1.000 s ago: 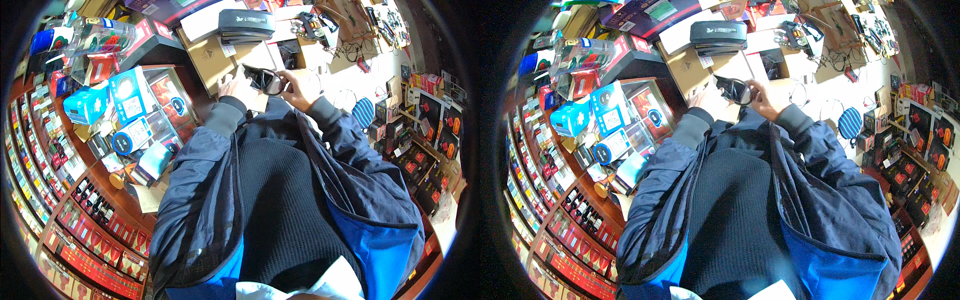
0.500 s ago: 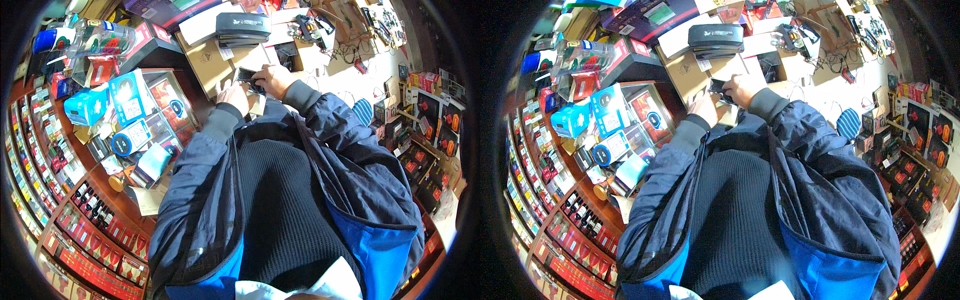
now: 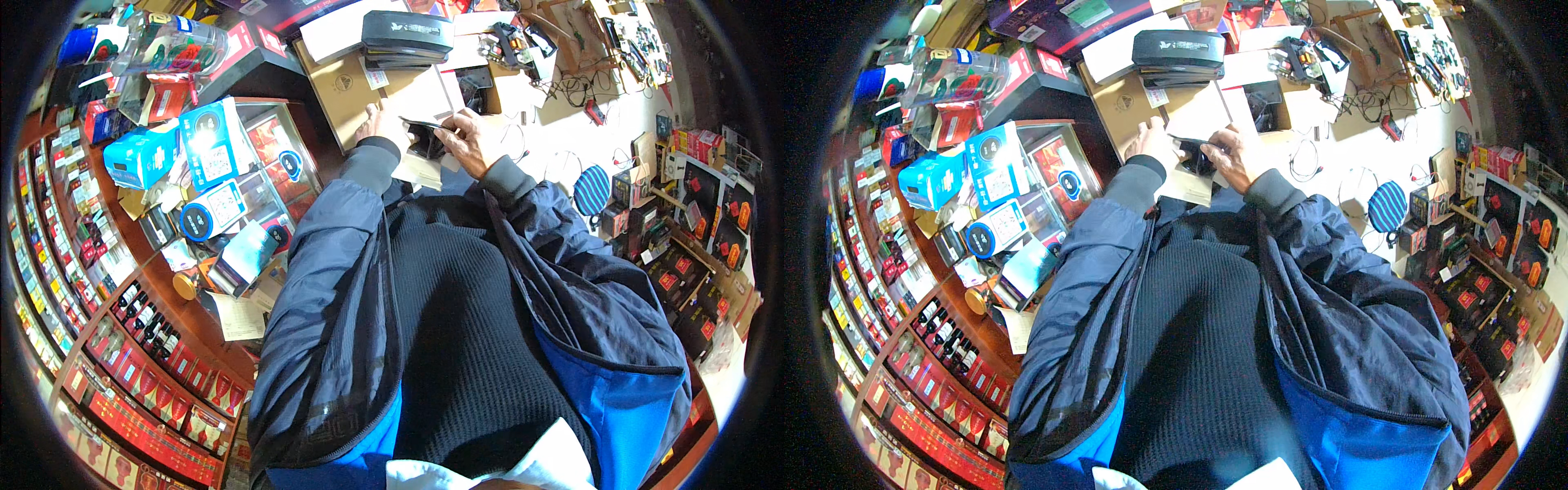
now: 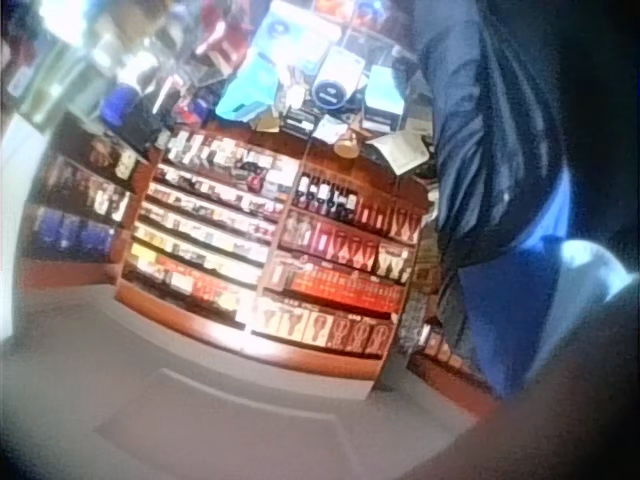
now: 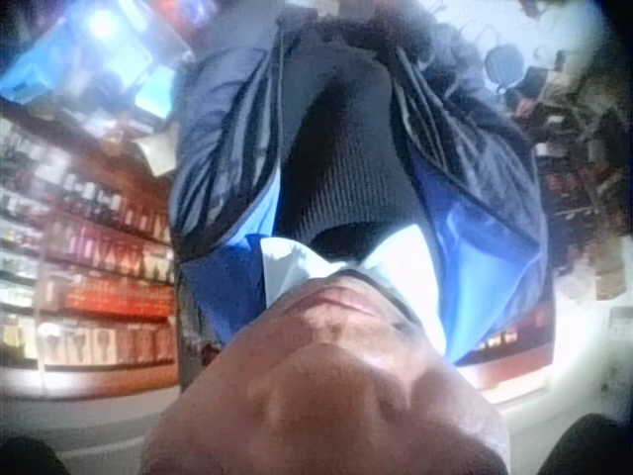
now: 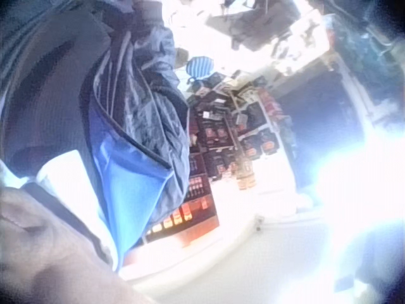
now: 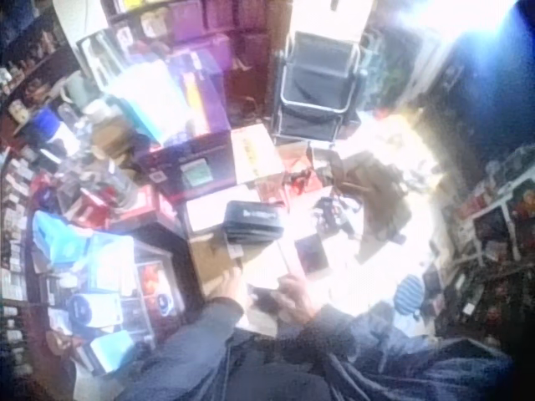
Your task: The person sits on the floor and uses a screwdriver to open a power adapter, then inspects the internal components. They move to a counter, wrap the adapter's cable, and write on a small card before returning to the floor.
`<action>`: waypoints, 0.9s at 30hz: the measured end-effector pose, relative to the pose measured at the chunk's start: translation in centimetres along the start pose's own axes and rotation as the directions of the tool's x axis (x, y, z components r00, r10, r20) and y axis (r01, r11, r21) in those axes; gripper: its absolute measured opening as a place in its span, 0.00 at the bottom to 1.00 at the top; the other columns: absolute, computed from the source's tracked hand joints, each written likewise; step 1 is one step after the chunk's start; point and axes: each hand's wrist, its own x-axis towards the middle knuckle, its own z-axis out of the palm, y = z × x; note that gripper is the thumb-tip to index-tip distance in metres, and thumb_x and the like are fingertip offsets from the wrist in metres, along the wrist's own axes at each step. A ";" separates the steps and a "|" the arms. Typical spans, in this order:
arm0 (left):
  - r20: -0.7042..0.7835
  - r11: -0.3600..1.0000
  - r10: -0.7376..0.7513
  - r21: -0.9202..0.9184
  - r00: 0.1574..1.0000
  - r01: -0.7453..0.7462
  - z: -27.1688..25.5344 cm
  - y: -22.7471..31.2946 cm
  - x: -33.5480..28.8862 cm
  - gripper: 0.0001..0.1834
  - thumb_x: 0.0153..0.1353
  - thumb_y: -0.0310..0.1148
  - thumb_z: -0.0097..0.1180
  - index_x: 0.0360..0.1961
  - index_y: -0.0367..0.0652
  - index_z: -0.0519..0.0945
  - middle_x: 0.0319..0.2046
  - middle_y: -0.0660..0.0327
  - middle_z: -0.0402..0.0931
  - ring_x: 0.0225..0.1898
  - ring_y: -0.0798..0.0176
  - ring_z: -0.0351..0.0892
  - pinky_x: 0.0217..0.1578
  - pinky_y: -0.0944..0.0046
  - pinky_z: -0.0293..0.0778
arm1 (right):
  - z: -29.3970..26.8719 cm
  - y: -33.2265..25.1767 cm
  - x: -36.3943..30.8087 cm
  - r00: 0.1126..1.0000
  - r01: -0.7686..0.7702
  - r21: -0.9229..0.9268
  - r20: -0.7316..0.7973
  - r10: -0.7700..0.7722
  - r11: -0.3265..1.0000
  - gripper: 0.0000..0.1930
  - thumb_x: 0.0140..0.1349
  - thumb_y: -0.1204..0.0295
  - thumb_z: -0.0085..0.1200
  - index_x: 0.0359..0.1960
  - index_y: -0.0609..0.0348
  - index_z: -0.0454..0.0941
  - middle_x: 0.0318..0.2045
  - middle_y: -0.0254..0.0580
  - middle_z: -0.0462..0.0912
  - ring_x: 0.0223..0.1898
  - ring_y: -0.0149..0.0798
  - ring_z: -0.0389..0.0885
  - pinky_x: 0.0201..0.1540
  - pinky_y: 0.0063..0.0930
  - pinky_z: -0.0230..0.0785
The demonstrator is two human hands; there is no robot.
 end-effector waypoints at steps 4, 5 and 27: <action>0.042 0.997 0.074 0.006 0.996 -0.074 -0.1 0.7 1.0 0.35 0.51 0.41 0.76 0.55 0.40 0.71 0.52 0.40 0.78 0.54 0.35 0.82 0.55 0.42 0.78 | -0.4 0.8 -0.7 0.999 -0.039 0.171 -0.003 0.040 0.984 0.18 0.74 0.58 0.58 0.42 0.65 0.79 0.36 0.37 0.73 0.33 0.29 0.78 0.36 0.26 0.74; 0.030 0.997 0.067 0.038 0.997 -0.068 -0.2 0.8 1.1 0.34 0.52 0.41 0.75 0.55 0.40 0.71 0.51 0.40 0.79 0.53 0.35 0.82 0.55 0.42 0.78 | -0.6 0.7 -0.8 0.997 -0.078 0.202 0.000 0.080 0.976 0.18 0.74 0.58 0.58 0.42 0.65 0.80 0.36 0.37 0.73 0.33 0.29 0.78 0.36 0.26 0.74; -0.004 0.733 0.145 -0.671 0.989 -0.110 1.1 -4.8 2.1 0.17 0.65 0.38 0.68 0.47 0.36 0.87 0.35 0.59 0.87 0.32 0.69 0.82 0.35 0.65 0.77 | 2.0 -2.2 4.4 0.984 0.125 -0.334 -0.081 -0.160 0.934 0.12 0.60 0.62 0.66 0.36 0.59 0.86 0.35 0.51 0.83 0.39 0.52 0.84 0.44 0.44 0.76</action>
